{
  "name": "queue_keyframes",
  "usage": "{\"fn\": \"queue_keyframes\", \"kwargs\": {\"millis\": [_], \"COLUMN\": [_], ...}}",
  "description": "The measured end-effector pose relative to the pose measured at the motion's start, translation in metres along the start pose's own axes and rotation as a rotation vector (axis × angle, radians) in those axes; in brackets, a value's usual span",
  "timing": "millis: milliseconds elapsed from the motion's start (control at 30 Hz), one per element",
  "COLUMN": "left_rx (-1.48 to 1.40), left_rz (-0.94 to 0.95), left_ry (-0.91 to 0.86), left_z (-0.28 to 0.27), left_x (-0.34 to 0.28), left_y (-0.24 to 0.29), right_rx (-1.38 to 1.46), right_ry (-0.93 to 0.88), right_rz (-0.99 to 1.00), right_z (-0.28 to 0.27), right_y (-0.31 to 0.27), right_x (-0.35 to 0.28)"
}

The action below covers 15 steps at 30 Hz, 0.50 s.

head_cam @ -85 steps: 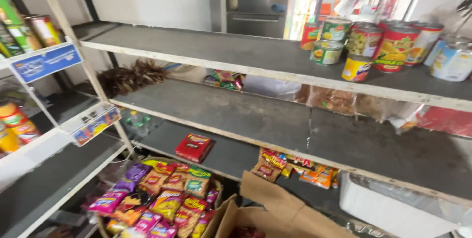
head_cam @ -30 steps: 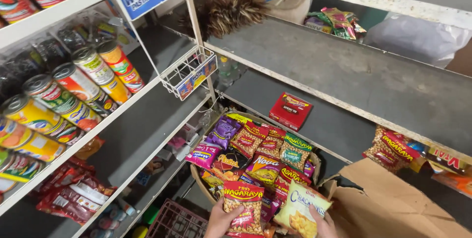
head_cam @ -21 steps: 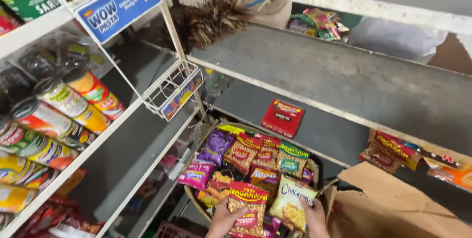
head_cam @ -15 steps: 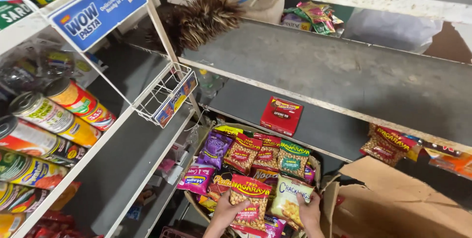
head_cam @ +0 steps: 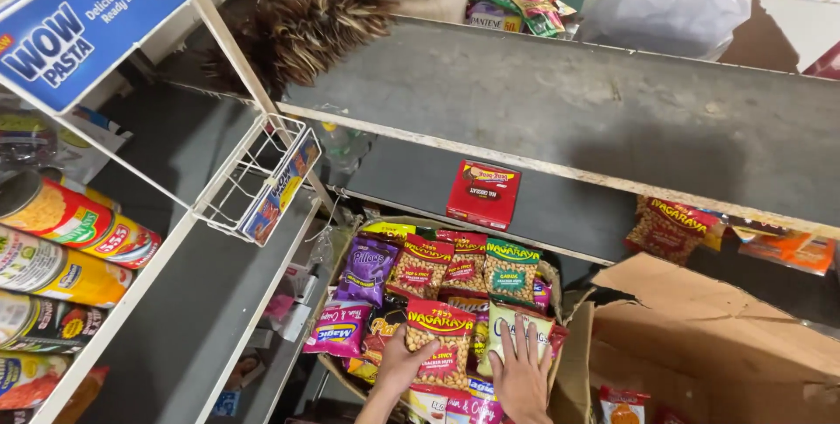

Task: Organizing snack packets and canned goods on grocery store shelves from a storage container.

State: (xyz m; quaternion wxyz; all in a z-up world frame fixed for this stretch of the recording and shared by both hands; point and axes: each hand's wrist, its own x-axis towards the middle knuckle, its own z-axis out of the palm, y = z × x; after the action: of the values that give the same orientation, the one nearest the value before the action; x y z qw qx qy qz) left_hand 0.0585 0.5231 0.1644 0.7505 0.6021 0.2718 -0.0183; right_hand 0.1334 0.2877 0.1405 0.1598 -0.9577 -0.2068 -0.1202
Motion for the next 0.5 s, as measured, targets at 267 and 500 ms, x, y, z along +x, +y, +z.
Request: {"fn": "queue_keyframes", "kwargs": {"millis": [267,500], "left_rx": [0.255,0.431], "left_rz": [0.005,0.055], "left_ry": [0.031,-0.03], "left_z": [0.023,0.044], "left_x": [0.032,0.036], "left_y": [-0.012,-0.011], "right_rx": [0.067,0.054], "right_ry": [-0.16,-0.124], "right_rz": [-0.003,-0.101], "right_z": [0.0,-0.004], "right_y": [-0.013,-0.03], "right_x": [0.001,-0.005]}}
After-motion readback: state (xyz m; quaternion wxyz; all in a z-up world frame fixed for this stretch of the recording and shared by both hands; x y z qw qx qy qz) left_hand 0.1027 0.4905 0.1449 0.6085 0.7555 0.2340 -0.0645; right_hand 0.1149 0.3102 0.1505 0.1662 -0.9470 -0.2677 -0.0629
